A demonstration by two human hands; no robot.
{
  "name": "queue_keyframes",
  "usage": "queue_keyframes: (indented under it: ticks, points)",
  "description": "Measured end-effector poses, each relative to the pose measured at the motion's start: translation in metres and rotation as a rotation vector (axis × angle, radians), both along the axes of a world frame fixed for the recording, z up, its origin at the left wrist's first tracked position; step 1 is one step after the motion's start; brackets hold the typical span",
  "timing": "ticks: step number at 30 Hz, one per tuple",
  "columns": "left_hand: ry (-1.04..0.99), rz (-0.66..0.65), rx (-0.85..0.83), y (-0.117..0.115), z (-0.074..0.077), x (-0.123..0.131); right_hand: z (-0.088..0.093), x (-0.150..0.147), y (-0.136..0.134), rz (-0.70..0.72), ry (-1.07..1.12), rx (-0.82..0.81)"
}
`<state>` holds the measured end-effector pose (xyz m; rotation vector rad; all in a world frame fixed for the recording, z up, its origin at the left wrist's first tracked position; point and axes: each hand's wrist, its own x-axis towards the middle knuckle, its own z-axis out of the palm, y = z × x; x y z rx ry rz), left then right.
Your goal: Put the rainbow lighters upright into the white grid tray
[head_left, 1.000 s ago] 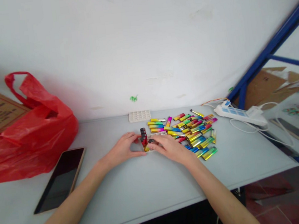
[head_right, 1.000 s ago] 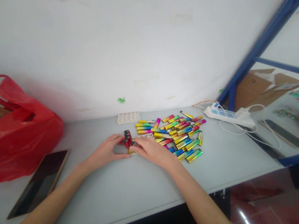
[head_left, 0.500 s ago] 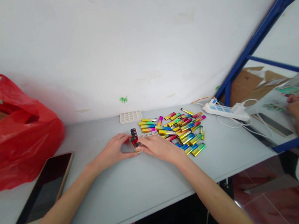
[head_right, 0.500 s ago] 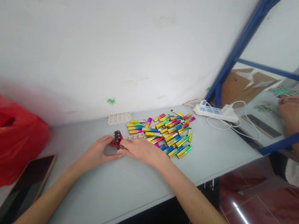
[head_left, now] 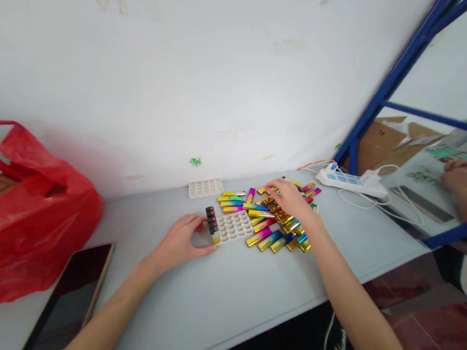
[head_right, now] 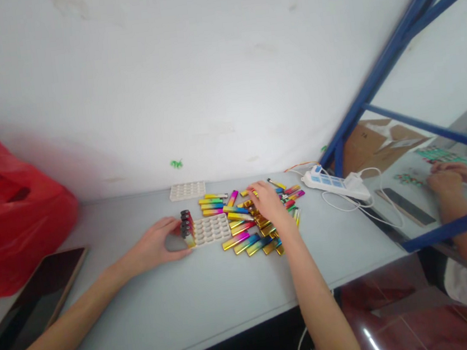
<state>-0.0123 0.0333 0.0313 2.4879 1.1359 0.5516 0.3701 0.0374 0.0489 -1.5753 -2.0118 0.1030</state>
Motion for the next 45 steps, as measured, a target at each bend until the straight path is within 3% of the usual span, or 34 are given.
queue_keyframes:
  ticks: [5,19,26,29,33,36,39,41,45]
  points:
    - [0.042,0.033,0.016,-0.003,0.001,0.005,-0.004,0.046,0.028,0.015,-0.222,-0.218]
    - [0.039,0.025,0.029,-0.001,-0.006,0.002,0.026,0.056,0.06,0.228,-0.286,-0.428]
    - [0.044,0.022,0.029,-0.002,-0.005,0.003,0.028,0.049,0.047,0.249,-0.218,-0.354]
    - [0.035,0.023,0.036,-0.002,-0.006,0.003,0.025,0.046,0.028,0.149,0.063,-0.206]
    - [0.015,0.013,0.04,-0.001,-0.008,0.002,0.025,0.021,0.005,0.003,0.527,-0.024]
    - [0.021,0.014,0.037,0.0,-0.008,0.001,0.023,-0.018,0.001,0.029,0.77,-0.023]
    - [0.023,0.006,0.02,-0.001,-0.006,0.002,0.018,-0.063,-0.001,0.067,0.937,-0.092]
    - [0.02,0.006,0.01,-0.002,-0.004,0.002,0.013,-0.088,-0.006,0.164,1.002,-0.188]
    - [0.009,0.019,0.018,-0.004,-0.002,0.002,0.006,-0.115,-0.025,0.345,1.0,-0.44]
